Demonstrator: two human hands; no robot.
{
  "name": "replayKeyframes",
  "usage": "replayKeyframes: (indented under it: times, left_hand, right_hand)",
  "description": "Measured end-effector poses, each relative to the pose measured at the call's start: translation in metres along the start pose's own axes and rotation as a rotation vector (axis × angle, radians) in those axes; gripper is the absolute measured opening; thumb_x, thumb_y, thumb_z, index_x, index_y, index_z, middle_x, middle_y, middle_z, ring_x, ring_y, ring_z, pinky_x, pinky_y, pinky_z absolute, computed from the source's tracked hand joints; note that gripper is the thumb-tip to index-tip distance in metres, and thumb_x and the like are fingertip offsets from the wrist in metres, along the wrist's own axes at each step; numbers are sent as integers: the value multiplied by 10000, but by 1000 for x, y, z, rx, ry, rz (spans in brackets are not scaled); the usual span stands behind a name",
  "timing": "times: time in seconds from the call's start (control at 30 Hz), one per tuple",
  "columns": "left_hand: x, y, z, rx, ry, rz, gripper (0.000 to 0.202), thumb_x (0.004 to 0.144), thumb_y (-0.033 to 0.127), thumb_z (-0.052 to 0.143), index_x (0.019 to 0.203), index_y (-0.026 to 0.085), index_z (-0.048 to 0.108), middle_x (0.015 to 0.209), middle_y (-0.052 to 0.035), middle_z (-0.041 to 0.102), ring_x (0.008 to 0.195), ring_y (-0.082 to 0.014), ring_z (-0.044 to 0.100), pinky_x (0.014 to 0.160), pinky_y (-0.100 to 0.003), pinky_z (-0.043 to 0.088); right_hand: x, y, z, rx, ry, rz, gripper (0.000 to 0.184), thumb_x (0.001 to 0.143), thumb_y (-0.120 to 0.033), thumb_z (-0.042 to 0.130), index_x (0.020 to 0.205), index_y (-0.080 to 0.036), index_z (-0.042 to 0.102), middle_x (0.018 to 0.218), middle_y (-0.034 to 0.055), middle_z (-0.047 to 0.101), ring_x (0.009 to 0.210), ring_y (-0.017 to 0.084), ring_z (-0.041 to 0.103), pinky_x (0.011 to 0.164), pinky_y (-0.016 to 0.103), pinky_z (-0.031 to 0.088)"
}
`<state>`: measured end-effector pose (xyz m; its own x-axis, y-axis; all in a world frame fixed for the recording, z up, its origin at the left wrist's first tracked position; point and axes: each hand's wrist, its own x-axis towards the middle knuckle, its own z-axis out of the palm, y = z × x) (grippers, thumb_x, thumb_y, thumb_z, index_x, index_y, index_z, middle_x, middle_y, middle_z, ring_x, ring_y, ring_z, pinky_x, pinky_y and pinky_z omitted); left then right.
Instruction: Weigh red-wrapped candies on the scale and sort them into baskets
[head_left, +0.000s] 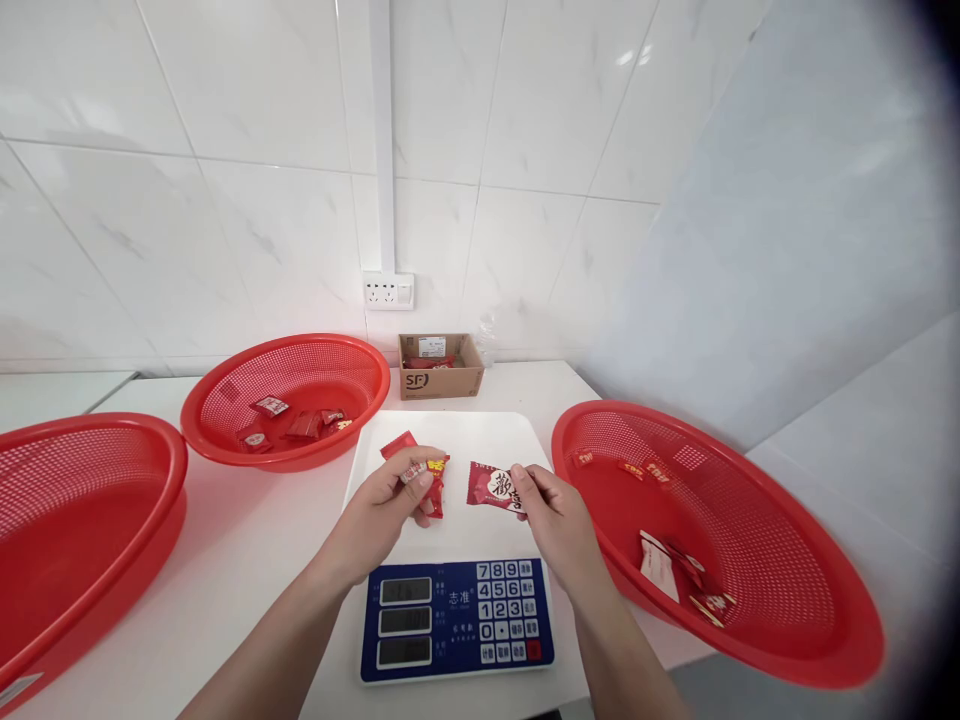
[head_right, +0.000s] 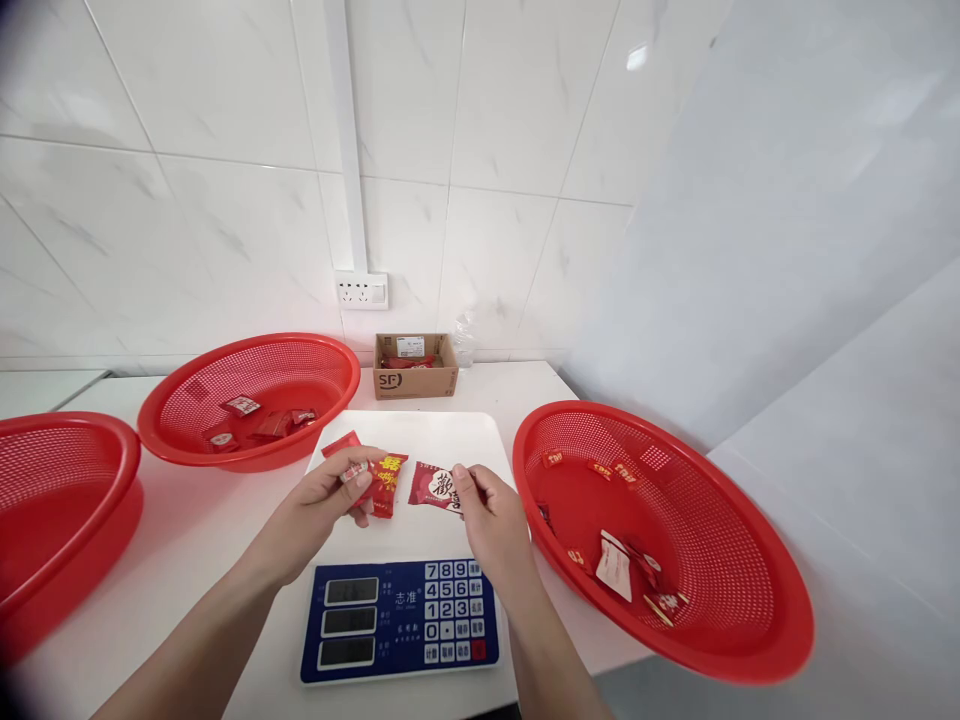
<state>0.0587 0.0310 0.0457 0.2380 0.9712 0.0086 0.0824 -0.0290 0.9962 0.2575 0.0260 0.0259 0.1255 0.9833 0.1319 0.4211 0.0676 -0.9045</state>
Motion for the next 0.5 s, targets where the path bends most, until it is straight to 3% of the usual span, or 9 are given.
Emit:
replayKeyframes:
  times: [0.07,0.17,0.27,0.37,0.5]
  left_hand:
    - [-3,0,-3,-13,-20,-21,490,841,392,534,1298,238,446,703,28,554,642,-125,550,700,-299,481]
    - [-7,-1,-3,-28,-27,-31,652,822,340,572,1410,290,295,779,22,561,671,-116,543,686,-282,485]
    - [-9,-1,0,-64,-32,-55,802,816,298,575,1458,323,95,782,32,549,656,-107,513,608,-248,469]
    - [-11,1,1,-61,-19,-100,918,816,264,572,1455,293,-86,710,54,516,598,-95,463,562,-230,440]
    - [-12,1,2,-19,-36,-152,940,817,279,577,1448,283,-120,712,56,499,558,-82,421,522,-213,408]
  right_hand:
    - [4,2,-2,-97,24,-25,452,847,-578,410,572,-221,371,529,-38,391,533,133,387,508,258,292]
    - [9,5,0,-181,19,-46,423,846,-572,418,614,-221,460,563,-19,473,561,153,437,536,273,318]
    - [14,8,3,-207,29,-53,375,839,-550,450,680,-220,532,689,28,590,659,191,508,611,301,355]
    - [17,11,2,-196,76,-56,346,832,-532,472,688,-222,520,765,57,612,733,218,529,670,328,366]
    - [13,7,-1,-149,63,-51,321,833,-522,478,730,-222,534,770,47,618,737,213,544,681,326,394]
